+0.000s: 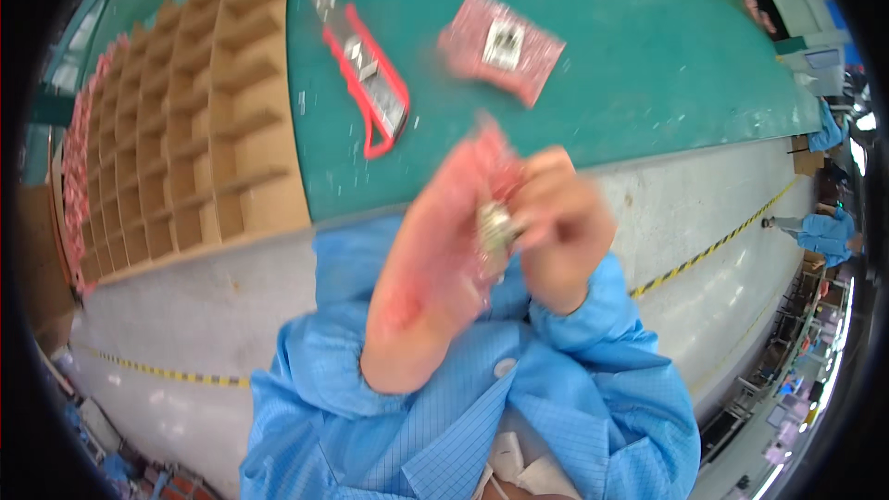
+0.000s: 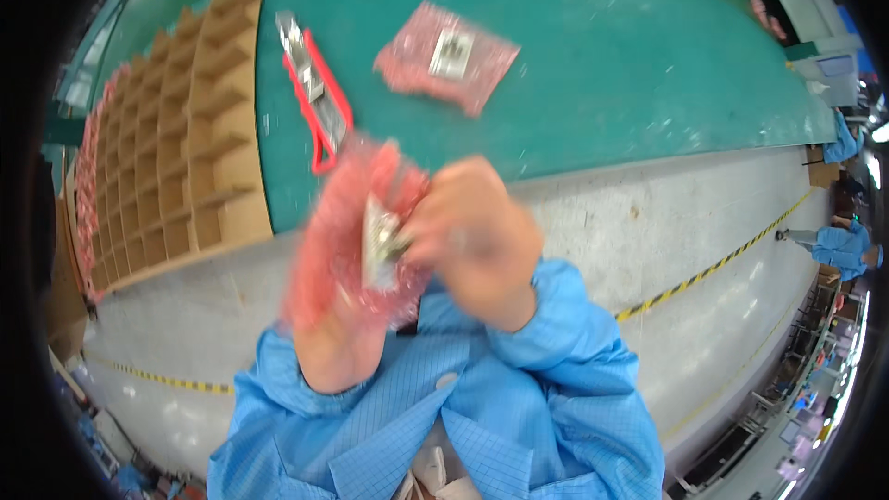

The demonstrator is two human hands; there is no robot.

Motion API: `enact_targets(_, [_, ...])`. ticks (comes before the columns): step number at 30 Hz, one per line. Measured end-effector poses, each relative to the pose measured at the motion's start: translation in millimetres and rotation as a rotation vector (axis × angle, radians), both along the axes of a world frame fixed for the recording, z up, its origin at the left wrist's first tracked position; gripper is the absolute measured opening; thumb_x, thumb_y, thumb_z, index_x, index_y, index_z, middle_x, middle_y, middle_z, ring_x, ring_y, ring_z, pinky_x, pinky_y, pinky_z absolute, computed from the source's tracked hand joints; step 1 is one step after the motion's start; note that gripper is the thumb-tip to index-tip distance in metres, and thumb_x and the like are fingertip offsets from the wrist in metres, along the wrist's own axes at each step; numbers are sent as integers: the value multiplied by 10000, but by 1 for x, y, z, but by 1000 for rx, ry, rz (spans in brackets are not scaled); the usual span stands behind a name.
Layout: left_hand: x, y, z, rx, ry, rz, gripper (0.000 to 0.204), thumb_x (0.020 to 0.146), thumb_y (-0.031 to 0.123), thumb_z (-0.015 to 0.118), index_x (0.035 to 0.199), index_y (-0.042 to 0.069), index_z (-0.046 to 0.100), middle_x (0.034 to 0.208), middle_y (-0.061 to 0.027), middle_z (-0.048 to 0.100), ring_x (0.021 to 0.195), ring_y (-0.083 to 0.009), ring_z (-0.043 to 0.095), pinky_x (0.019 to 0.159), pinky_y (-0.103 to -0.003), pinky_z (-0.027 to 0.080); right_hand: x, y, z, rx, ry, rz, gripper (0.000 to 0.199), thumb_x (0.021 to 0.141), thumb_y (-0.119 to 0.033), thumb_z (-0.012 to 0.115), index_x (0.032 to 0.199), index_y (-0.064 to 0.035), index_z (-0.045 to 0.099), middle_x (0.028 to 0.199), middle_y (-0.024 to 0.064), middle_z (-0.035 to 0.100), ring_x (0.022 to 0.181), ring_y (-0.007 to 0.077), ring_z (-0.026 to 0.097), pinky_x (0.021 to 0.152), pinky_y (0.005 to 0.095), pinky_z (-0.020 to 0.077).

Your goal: The recorder removes electronic components from pink bubble wrap packaging and places them into organized slots in a cardboard divider tray.

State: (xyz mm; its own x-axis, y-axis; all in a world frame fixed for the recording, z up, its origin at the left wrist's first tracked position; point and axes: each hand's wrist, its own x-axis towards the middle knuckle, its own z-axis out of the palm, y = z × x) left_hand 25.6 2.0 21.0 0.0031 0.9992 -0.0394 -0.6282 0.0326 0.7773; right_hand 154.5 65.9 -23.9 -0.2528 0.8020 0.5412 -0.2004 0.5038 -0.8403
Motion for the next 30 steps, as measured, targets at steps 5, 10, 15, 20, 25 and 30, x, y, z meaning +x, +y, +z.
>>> enact_targets(5, [-15, 10, -15, 317, 233, 1, 646, 855, 145, 583, 1378, 2, 231, 1479, -200, 66, 1334, -311, 233, 1052, -407, 270, -14, 20, 48, 292, -261, -88, 91, 700, -72, 719, 762, -60, 654, 1011, 137, 598, 929, 287, 575, 851, 401, 433])
enact_targets(10, [-24, 31, -11, 474, 391, 6, 585, 847, 98, 575, 1356, 19, 296, 1477, -222, 18, 1328, -315, 239, 1055, -415, 265, -8, 37, 52, 57, -279, 204, 140, 695, -52, 727, 824, -33, 674, 1023, 140, 617, 923, 280, 605, 807, 379, 474])
enact_targets(15, [-39, 57, -13, 324, 309, -77, 678, 830, 27, 553, 1414, 60, 209, 1492, -172, 21, 1349, -276, 186, 1068, -428, 234, -16, 80, 62, 81, -414, 283, 120, 730, -59, 698, 835, -12, 659, 911, 107, 649, 855, 218, 627, 742, 301, 492])
enact_targets(20, [-39, 68, -1, 277, 141, 58, 996, 763, 35, 613, 1426, 127, -124, 1500, -126, -55, 1349, -337, 186, 1049, -452, 253, -29, 150, 78, 89, -435, 213, 79, 758, -93, 667, 794, -24, 650, 869, 84, 645, 779, 172, 616, 675, 296, 489])
enact_targets(25, [-42, 54, -14, 369, 220, 153, 910, 777, 45, 601, 1439, 101, -21, 1500, -144, -14, 1313, -375, 275, 1023, -445, 294, -14, 336, 53, 128, -453, -209, 101, 775, -67, 661, 828, 16, 640, 767, 53, 650, 719, 103, 590, 644, 246, 468])
enact_targets(30, [-73, 29, -32, 526, 453, -9, 535, 832, 58, 558, 1322, 20, 348, 1444, -202, 214, 1252, -351, 382, 998, -427, 340, -11, 439, -7, 262, -758, -546, 126, 768, -83, 642, 864, -4, 659, 762, 105, 648, 681, 156, 618, 625, 309, 494])
